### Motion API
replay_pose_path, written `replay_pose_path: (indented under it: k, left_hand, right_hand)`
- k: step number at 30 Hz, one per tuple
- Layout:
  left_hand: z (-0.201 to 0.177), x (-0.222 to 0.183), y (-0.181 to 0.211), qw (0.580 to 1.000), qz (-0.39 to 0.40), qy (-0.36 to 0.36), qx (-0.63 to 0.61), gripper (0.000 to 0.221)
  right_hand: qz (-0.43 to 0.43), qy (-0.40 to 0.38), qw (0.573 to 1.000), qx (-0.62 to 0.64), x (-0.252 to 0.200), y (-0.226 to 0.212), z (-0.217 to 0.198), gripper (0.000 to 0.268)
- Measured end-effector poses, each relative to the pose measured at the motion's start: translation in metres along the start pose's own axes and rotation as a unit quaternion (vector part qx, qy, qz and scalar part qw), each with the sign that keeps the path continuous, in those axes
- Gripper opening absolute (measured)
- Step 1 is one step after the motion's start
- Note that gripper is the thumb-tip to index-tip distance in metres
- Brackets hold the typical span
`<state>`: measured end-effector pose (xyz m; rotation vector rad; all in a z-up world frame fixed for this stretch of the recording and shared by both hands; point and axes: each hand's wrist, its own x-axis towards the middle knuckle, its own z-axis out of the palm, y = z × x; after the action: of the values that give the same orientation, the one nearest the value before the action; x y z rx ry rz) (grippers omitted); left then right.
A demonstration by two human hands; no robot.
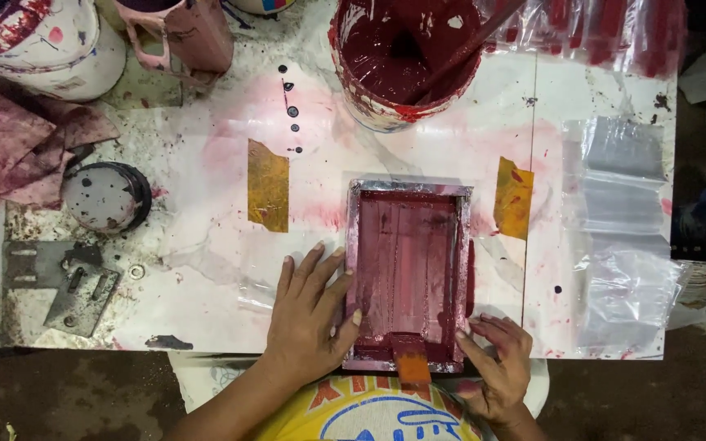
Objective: Manual screen printing of red ink onto small plastic bags using a screen frame and squeegee.
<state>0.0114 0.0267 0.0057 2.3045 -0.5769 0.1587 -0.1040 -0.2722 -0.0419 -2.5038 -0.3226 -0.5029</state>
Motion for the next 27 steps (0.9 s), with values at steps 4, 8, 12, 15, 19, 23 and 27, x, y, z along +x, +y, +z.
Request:
replay_pose_path:
  k: [4, 8, 12, 15, 19, 23, 27]
  left_hand:
    - [-0.001, 0.0, 0.0, 1.0, 0.004, -0.001, 0.004, 0.035]
    - [0.002, -0.001, -0.002, 1.0, 0.011, 0.01, 0.008, 0.036]
    - [0.001, -0.002, -0.001, 1.0, 0.015, 0.013, 0.015, 0.035]
    - [0.004, -0.005, -0.004, 1.0, 0.02, 0.018, 0.012, 0.039]
    - [0.0, -0.003, -0.002, 0.999, 0.025, 0.04, 0.013, 0.036]
    - [-0.001, -0.003, -0.002, 0.999, 0.027, 0.031, 0.024, 0.039]
    - [-0.001, -0.003, -0.001, 0.998, 0.03, 0.045, 0.017, 0.038]
  right_hand:
    - [0.002, 0.004, 1.0, 0.007, 0.003, -0.002, 0.0, 0.077]
    - [-0.008, 0.003, 1.0, -0.009, 0.0, 0.001, 0.001, 0.075]
    - [-0.032, 0.027, 0.999, -0.011, 0.008, -0.004, 0.001, 0.072]
    - [-0.025, 0.031, 0.999, -0.005, 0.009, -0.006, 0.001, 0.07]
    - [-0.034, 0.024, 0.999, -0.014, 0.008, -0.006, 0.001, 0.068]
    - [-0.015, 0.024, 1.0, 0.0, 0.01, -0.009, 0.001, 0.068]
    - [-0.017, 0.017, 1.0, -0.003, 0.009, -0.009, -0.001, 0.067]
